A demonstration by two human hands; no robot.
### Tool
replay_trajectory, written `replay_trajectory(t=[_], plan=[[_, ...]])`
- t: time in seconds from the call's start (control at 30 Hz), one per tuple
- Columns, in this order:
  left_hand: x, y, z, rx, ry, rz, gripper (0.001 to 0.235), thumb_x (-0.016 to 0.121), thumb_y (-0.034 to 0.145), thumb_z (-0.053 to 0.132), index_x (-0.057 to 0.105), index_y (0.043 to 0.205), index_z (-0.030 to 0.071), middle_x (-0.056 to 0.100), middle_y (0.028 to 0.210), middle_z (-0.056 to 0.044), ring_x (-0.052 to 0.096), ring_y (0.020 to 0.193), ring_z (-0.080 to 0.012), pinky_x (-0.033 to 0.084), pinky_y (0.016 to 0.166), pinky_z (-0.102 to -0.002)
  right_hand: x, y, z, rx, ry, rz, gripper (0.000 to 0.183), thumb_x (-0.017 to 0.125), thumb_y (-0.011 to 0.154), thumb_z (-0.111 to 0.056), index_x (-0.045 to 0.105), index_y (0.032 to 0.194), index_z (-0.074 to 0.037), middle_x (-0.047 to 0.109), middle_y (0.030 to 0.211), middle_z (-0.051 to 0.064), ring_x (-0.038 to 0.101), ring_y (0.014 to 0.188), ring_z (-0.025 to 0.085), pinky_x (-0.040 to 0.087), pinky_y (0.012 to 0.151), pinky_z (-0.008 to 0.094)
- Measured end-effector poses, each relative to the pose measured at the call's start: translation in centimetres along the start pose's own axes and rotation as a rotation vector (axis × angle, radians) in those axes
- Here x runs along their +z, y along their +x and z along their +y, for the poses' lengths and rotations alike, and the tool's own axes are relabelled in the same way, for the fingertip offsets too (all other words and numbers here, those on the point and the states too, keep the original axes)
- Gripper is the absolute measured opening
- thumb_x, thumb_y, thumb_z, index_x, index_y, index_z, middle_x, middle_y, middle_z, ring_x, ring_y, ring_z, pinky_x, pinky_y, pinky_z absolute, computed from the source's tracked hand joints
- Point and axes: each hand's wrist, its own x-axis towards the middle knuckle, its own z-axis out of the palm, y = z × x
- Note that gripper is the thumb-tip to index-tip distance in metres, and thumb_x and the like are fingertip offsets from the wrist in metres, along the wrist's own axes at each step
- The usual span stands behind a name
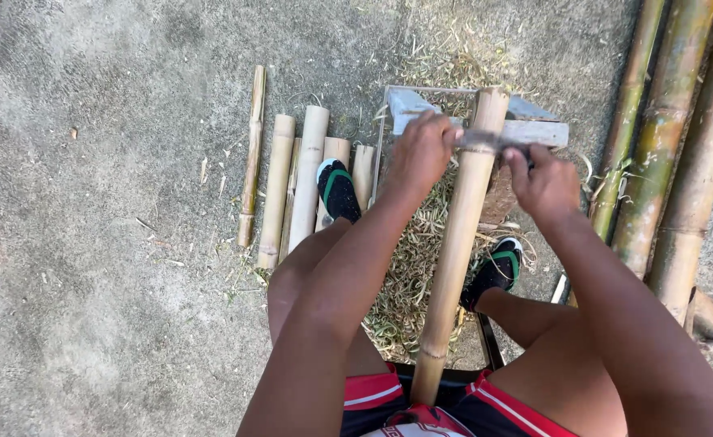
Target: Scraping the outer green layer from bamboo poles using a handheld curved blade.
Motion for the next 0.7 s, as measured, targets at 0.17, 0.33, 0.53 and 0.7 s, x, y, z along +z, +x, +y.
replay_trajectory(t=[0.17,0.33,0.53,0.7], plan=[[-1.8,-2.8,1.8,-0.107,0.019,-0.155,0.019,0.068,0.094,0.027,0.074,0.092,0.009,0.072,0.095,-0.013,0.071,0.083,-0.0312,0.055,0.072,-0.049,-0.2,-1.7,2.0,-0.028,-0.001,-0.115,0.051,0.052,0.105,-0.056,0.071,0.109,-0.010,0.069,0.066,0.015,0.067,0.058,0.027,0.052,0.059,0.049],[0.5,1.2,1.9,-0.164,-0.040,-0.102,0.020,0.067,0.093,0.028,0.073,0.091,0.009,0.073,0.095,-0.012,0.072,0.081,-0.0293,0.055,0.070,-0.048,-1.5,1.6,1.5,0.049,-0.078,-0.069,0.048,0.053,0.109,-0.058,0.074,0.112,-0.014,0.069,0.068,0.015,0.068,0.061,0.029,0.051,0.059,0.047],[1.8,7.7,2.7,-0.159,-0.036,0.039,0.024,0.071,0.088,0.033,0.069,0.089,0.010,0.070,0.097,-0.009,0.070,0.093,-0.0278,0.055,0.077,-0.048,-2.1,6.1,2.0,-0.101,0.039,0.224,0.044,0.067,0.112,-0.051,0.075,0.106,-0.008,0.070,0.072,0.013,0.068,0.064,0.028,0.052,0.064,0.049],[4.0,9.7,1.4,-0.095,0.016,0.120,0.019,0.071,0.086,0.033,0.069,0.084,0.015,0.066,0.107,-0.007,0.067,0.099,-0.0238,0.057,0.078,-0.045,-0.7,6.7,1.7,-0.128,0.096,0.331,0.046,0.068,0.114,-0.046,0.068,0.094,-0.004,0.068,0.071,0.015,0.070,0.067,0.036,0.052,0.068,0.053]])
